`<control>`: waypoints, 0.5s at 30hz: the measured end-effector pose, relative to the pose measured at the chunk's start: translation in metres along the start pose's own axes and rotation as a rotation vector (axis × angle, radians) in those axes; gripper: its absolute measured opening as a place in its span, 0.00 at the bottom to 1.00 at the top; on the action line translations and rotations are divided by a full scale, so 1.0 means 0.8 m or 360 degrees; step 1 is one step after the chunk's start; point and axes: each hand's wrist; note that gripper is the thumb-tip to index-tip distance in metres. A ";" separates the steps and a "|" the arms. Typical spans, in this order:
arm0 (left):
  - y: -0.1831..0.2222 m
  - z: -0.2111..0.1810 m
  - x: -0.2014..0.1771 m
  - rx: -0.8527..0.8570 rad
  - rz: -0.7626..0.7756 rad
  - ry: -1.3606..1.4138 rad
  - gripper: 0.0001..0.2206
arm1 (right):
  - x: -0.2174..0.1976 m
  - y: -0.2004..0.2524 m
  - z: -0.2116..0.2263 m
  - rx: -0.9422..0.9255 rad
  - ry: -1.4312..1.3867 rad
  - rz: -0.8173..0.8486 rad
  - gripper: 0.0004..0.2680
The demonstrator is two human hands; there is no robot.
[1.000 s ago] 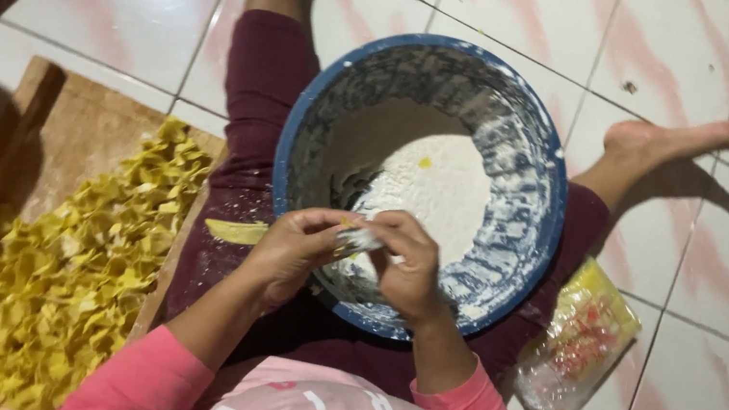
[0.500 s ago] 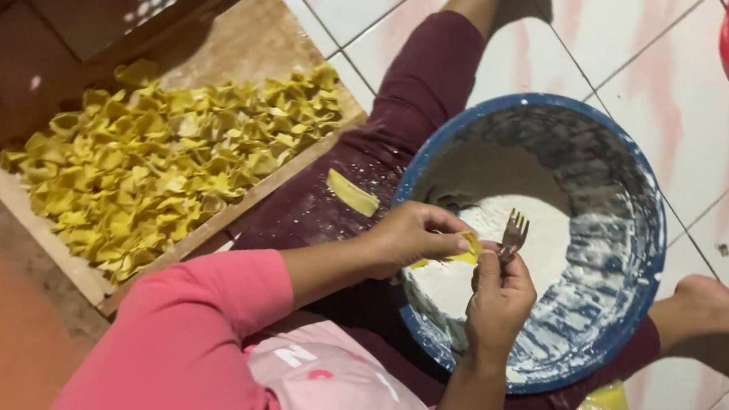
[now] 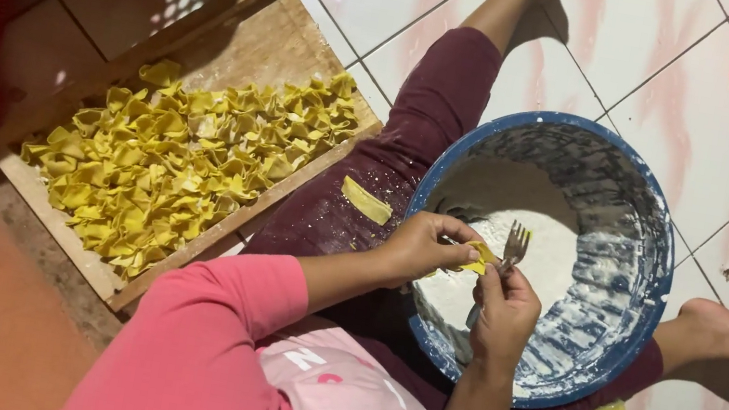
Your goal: Filling and folding yellow food wrappers with a white paste using a fork while sitting on the floor.
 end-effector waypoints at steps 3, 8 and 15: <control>0.002 -0.004 0.002 0.0002 0.0015 -0.0015 0.13 | -0.007 0.002 -0.008 -0.0044 0.0293 -0.0008 0.04; -0.004 0.011 -0.004 0.0000 0.0003 -0.0029 0.12 | 0.010 0.009 0.023 -0.0058 0.0494 -0.0034 0.06; -0.001 0.006 -0.001 0.0007 -0.0036 0.0035 0.12 | 0.006 0.008 0.020 -0.0052 0.0541 -0.0031 0.06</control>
Point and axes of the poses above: each hand's wrist, its own y-axis away from the middle knuckle, its own x-axis out of the palm, z = x × y, and after that the axes turned 11 degrees about z, right-handed
